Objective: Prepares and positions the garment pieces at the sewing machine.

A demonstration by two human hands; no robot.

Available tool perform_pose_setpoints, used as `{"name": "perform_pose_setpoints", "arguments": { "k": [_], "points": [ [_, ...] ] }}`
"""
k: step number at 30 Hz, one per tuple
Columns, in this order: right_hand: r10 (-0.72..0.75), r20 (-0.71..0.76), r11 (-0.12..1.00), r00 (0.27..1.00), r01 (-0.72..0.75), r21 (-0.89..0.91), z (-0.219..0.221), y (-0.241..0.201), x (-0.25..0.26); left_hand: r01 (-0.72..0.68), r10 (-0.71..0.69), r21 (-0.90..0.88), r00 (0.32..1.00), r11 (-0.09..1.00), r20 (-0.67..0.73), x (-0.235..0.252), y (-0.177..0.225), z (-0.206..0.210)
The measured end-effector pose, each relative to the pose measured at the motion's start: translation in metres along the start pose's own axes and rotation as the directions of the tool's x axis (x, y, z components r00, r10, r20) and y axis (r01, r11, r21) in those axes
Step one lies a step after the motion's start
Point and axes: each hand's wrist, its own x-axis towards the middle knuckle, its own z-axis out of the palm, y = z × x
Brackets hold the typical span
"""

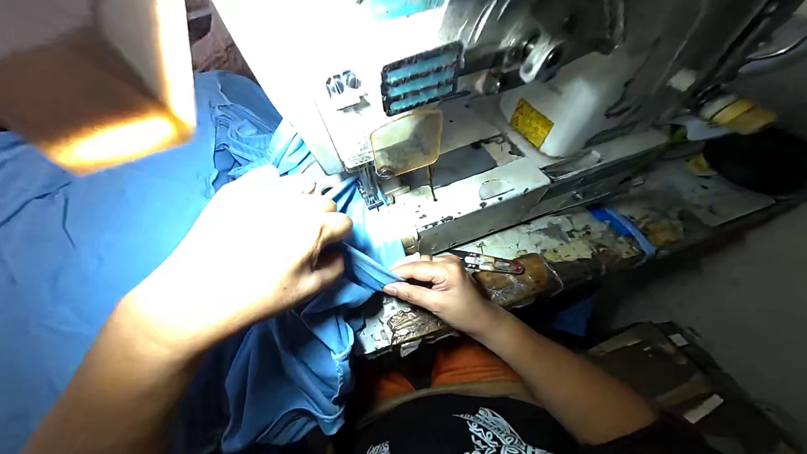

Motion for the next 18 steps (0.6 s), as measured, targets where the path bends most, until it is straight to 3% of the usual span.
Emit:
{"name": "perform_pose_setpoints", "arguments": {
  "k": [5,18],
  "points": [
    [-0.039,-0.023,0.999,0.999,0.039,-0.024,0.0,0.004,0.01,0.024,-0.023,0.018,0.997,1.0,-0.078,0.0,-0.01,0.001],
    [-0.087,-0.035,0.991,0.996,0.083,-0.101,0.0,0.004,0.013,0.015,-0.016,-0.009,0.993,1.0,-0.12,-0.001,0.007,-0.003]
  ]
}}
